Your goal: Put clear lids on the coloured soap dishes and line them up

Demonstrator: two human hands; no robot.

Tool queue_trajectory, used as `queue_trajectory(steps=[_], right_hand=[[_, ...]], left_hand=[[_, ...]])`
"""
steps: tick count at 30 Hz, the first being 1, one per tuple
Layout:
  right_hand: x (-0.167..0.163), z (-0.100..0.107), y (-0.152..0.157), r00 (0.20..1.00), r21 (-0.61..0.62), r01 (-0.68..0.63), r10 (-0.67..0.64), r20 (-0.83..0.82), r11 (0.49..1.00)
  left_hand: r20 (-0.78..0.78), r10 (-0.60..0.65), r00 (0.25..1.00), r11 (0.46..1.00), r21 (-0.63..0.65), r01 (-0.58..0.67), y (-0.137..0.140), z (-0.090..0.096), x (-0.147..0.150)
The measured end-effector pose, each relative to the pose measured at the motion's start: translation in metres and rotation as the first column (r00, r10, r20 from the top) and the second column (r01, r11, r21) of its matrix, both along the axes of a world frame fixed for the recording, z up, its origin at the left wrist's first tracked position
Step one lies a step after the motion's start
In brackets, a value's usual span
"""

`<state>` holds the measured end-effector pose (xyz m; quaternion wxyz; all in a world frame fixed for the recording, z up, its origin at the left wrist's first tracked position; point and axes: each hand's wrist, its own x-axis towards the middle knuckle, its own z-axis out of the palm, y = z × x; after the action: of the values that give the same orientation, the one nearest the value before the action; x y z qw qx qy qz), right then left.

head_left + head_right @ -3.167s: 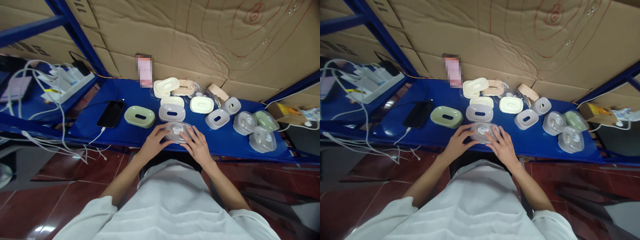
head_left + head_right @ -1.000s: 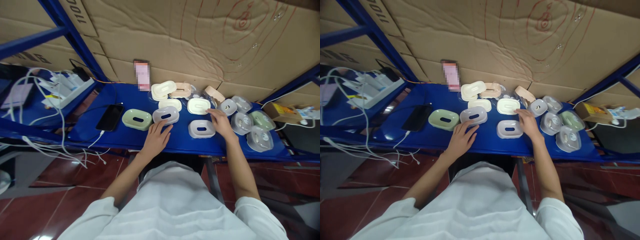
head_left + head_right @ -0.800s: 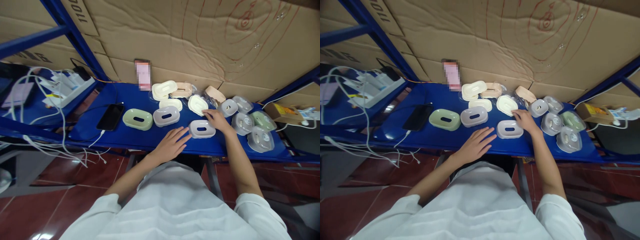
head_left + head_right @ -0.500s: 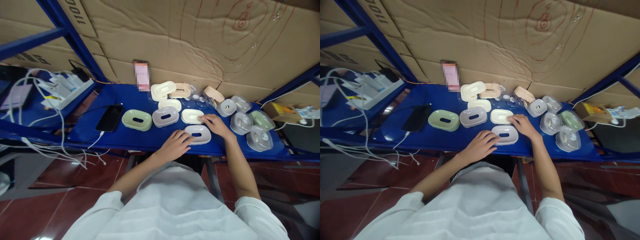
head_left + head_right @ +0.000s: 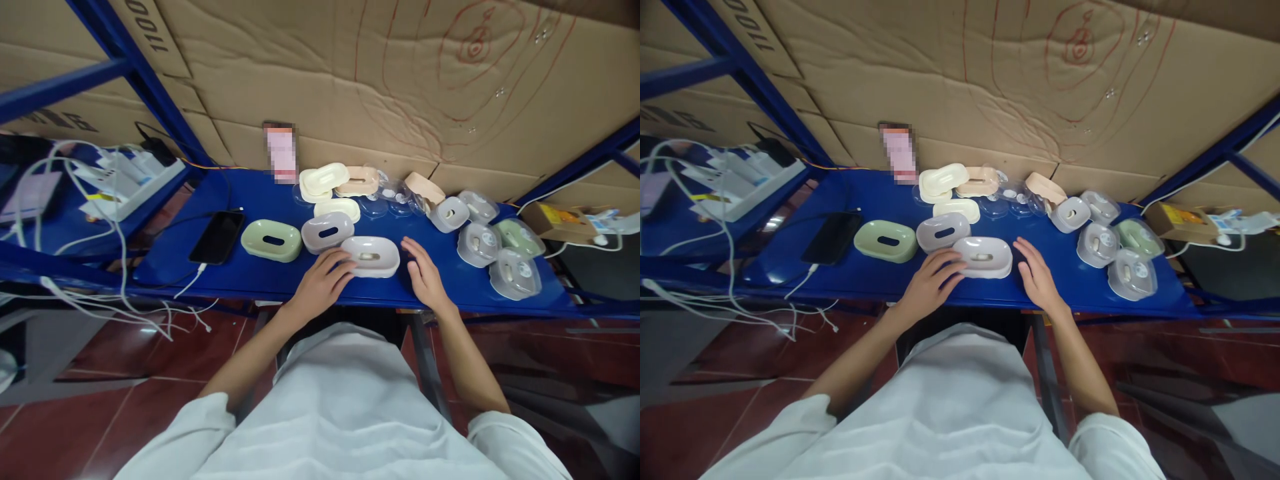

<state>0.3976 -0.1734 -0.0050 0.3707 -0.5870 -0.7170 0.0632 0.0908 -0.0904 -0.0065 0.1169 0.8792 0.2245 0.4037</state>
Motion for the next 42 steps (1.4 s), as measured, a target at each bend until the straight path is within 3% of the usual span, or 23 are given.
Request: queue_trajectory(steps=[6,14,23,31,42], right_hand=[[-0.005,-0.001,0.006,0.972,0.006,-0.099,0.095,0.213,0.995],[-0.013,-0.008,0.004,0.932,0.034,-0.09,0.072,0.355,0.995],[-0.021,-0.009,0.002,0.927,0.06,-0.104,0.075,0.367,0.993],[-0.022,-0.01,-0.001,0.933,-0.003,-0.09,0.085,0.349,0.996],[-0.028,-0.005,-0.011,0.93,0.01,-0.129,0.118,0.349,0.992]], left_hand=[[-0.068,0.024,0.997,1.0,0.019,-0.022,0.02,0.005,0.024],[-0.14,-0.037,0.989,0.999,0.013,0.039,0.025,-0.003,0.016],[-0.222,0.007,0.975,0.996,0.084,0.012,0.025,-0.009,0.013],[-0.236,-0.001,0.972,0.997,0.07,0.018,0.023,-0.011,0.012],[-0.253,-0.025,0.967,0.994,0.098,0.051,0.016,-0.003,0.003]])
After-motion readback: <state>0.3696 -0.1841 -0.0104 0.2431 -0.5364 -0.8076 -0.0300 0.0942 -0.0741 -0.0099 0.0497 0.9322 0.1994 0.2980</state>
